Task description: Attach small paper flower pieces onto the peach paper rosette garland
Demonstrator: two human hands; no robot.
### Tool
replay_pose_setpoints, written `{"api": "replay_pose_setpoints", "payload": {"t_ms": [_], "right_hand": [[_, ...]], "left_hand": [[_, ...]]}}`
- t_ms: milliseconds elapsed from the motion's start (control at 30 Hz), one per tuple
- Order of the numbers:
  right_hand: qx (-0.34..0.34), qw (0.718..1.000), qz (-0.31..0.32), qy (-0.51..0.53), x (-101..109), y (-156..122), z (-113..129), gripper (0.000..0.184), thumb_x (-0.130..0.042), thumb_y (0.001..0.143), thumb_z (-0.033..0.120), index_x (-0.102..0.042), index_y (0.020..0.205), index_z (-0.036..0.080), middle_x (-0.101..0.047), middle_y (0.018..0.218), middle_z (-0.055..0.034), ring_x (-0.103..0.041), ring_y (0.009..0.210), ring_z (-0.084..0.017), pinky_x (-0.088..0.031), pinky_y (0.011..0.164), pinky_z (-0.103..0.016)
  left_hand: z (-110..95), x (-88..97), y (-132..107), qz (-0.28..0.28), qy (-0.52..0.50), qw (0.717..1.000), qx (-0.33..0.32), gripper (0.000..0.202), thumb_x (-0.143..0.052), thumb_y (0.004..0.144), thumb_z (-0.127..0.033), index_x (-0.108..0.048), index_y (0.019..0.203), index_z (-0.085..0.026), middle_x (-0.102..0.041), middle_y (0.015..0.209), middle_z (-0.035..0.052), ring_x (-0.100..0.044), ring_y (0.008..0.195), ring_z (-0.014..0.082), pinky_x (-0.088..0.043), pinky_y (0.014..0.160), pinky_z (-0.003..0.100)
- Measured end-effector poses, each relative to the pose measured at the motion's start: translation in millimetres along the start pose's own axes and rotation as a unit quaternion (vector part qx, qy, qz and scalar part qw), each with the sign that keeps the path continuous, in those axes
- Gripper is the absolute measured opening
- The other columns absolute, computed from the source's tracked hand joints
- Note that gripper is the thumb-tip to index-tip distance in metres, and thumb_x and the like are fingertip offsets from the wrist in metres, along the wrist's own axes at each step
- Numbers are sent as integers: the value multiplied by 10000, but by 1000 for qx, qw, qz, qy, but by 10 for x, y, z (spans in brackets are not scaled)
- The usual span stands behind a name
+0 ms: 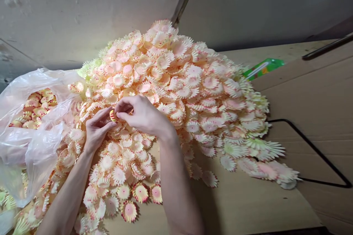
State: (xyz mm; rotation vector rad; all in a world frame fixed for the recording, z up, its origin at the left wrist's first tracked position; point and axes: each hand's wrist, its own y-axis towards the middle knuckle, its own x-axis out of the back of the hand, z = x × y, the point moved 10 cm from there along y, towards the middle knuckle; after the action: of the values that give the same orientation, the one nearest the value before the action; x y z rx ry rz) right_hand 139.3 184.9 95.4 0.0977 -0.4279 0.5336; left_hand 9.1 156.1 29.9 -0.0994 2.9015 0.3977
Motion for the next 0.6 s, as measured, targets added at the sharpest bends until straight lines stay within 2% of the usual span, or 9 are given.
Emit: {"api": "replay_pose_setpoints", "payload": {"t_ms": [133, 333, 467, 600], "right_hand": [[-1, 1000, -10, 30, 29, -2, -21, 61, -648, 776, 189, -633, 811, 141, -701, 843, -58, -666, 771, -148, -534, 737, -268], [-1, 1000, -16, 22, 42, 7, -51, 98, -675, 764, 224, -617, 785, 148, -683, 801, -48, -654, 742, -150, -527, 689, -265], [-3, 1000, -11, 30, 24, 6, -46, 84, -677, 759, 206, -614, 768, 150, -678, 780, -42, -648, 722, -145, -521, 674, -262], [5, 999, -5, 42, 2, 12, -22, 75, -670, 754, 190, -605, 762, 152, -666, 768, -31, -639, 704, -132, -507, 657, -251]], "left_hand": [[-30, -11, -2, 5, 40, 999, -8, 382, -841, 653, -262, -763, 1027, -259, -718, 1097, 86, -657, 1020, 209, -547, 881, 338], [-36, 9, -3, 15, 80, 996, -36, 377, -812, 689, -207, -753, 1058, -261, -730, 1099, 81, -650, 1038, 201, -511, 923, 324], [-18, 14, -2, 14, 72, 997, -35, 385, -814, 685, -192, -753, 1056, -274, -732, 1112, 69, -652, 1046, 189, -496, 942, 307], [19, 18, -1, 7, 53, 998, -18, 386, -826, 670, -207, -758, 1045, -265, -736, 1120, 72, -659, 1073, 214, -491, 995, 348]]}}
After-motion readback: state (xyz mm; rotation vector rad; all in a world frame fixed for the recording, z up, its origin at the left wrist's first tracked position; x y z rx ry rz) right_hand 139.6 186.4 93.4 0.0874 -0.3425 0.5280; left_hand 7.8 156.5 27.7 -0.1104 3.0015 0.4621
